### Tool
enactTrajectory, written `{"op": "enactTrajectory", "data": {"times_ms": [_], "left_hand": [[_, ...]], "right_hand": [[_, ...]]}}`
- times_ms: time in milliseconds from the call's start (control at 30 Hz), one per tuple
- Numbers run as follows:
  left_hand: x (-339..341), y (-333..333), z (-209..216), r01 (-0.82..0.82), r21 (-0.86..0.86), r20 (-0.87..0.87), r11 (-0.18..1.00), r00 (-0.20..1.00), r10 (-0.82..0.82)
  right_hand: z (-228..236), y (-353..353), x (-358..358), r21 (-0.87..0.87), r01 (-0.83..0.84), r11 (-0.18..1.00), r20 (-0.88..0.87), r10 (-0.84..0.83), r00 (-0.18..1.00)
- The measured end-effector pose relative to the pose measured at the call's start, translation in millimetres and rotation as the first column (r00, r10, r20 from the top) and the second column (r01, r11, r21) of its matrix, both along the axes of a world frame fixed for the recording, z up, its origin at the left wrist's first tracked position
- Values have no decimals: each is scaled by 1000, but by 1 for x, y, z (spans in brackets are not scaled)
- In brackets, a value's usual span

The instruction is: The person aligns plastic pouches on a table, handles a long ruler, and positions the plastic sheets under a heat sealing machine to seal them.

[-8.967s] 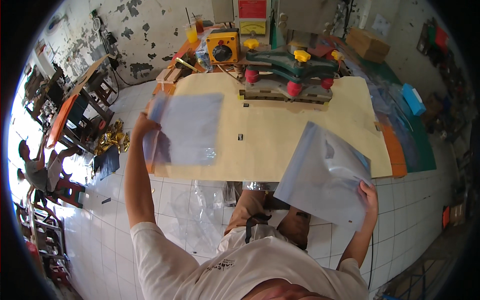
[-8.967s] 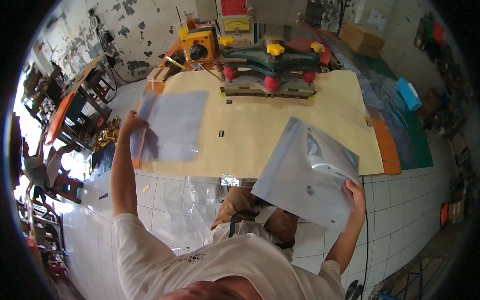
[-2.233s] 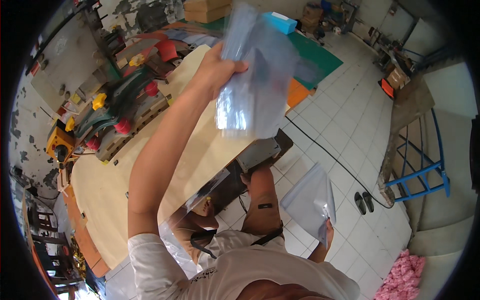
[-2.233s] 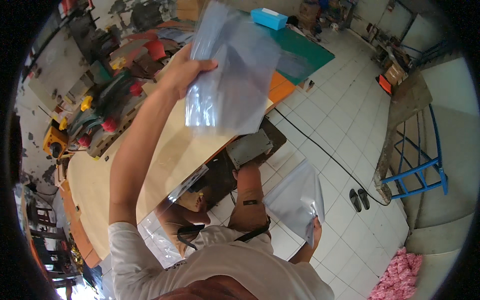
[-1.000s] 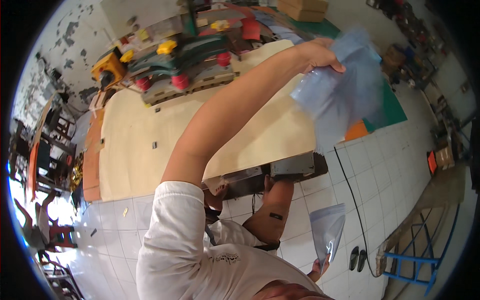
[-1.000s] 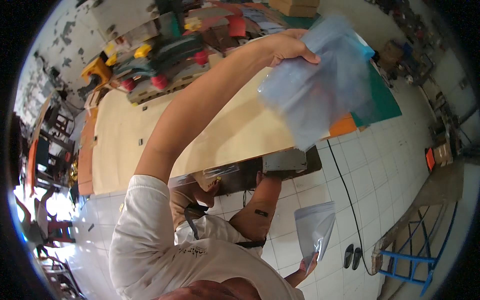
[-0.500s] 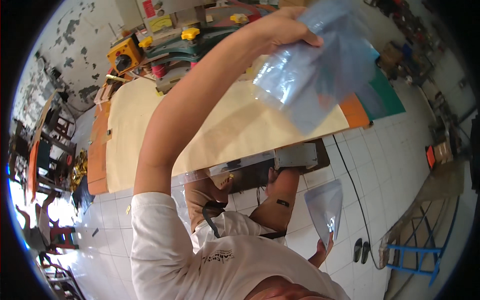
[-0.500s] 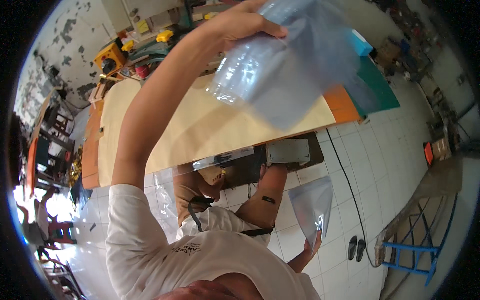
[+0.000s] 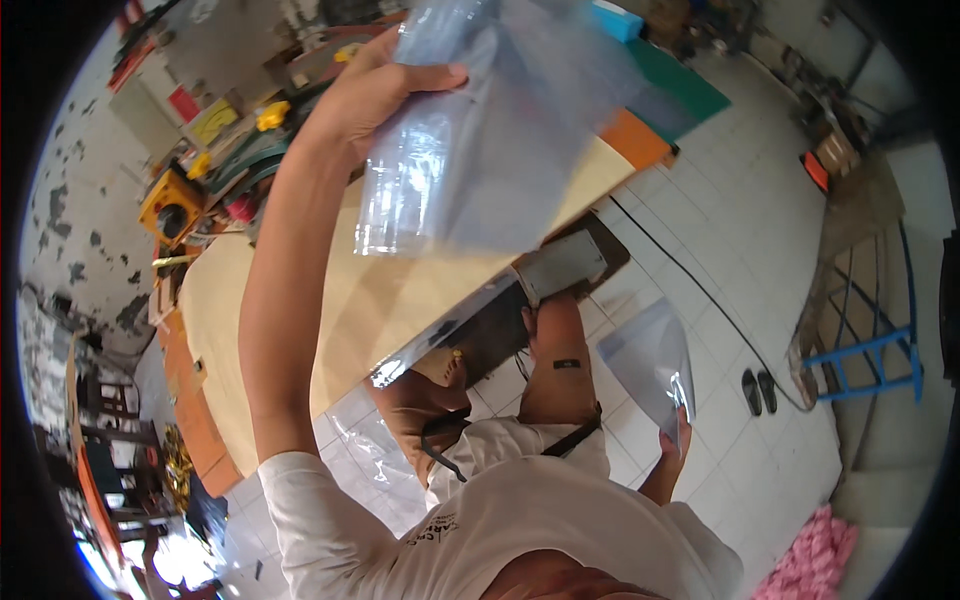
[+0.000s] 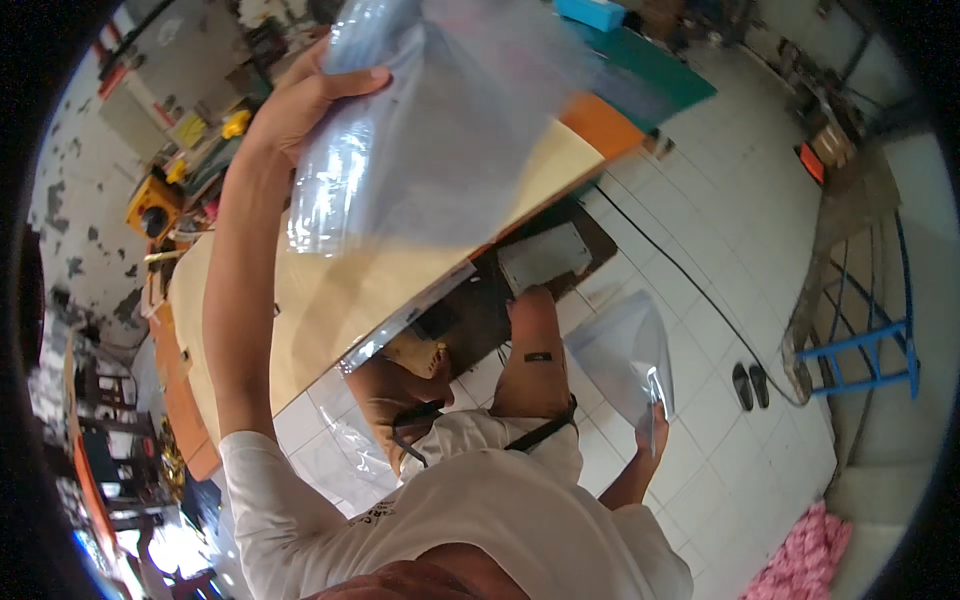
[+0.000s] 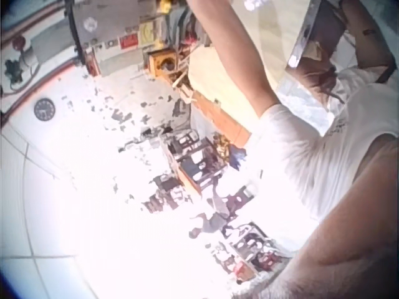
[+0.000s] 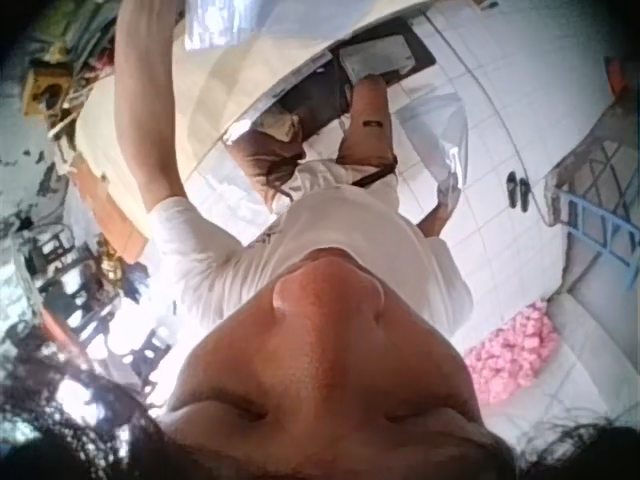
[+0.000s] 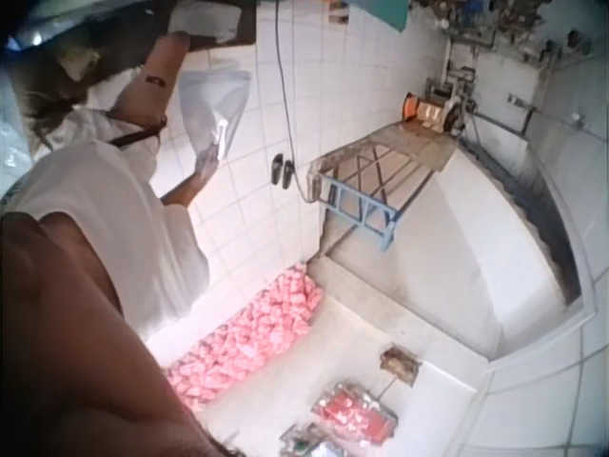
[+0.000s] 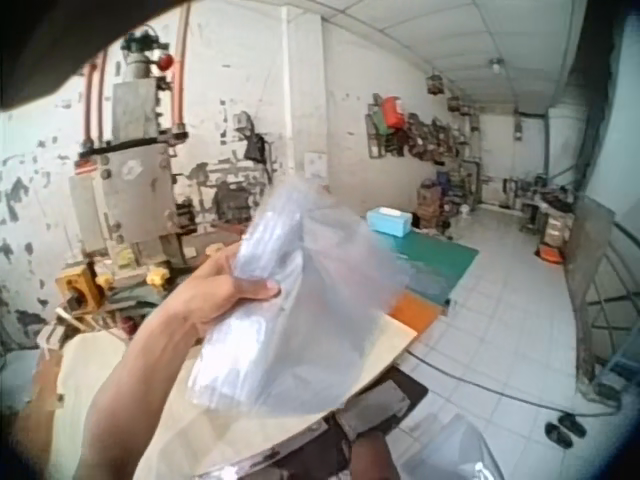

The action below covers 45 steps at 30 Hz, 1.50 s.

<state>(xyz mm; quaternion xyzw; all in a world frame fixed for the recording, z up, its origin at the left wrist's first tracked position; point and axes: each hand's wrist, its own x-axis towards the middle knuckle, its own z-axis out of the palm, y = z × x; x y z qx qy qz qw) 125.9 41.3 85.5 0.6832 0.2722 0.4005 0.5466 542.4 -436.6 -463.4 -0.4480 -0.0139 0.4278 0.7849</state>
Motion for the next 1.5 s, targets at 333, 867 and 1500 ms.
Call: {"op": "enactTrajectory", "data": {"times_ms": [333, 867, 1500], "left_hand": [[142, -54, -19, 301, -54, -121, 952, 945, -305], [339, -72, -330, 208, 45, -386, 977, 906, -175], [256, -87, -366, 9, -171, -106, 985, 994, -27]], "right_hand": [[7, -78, -35, -208, 207, 956, -44, -221, 974], [6, -192, -45, -262, 653, 710, -110, -694, 711], [-33, -180, 4, -163, 457, 874, -101, -476, 874]]}}
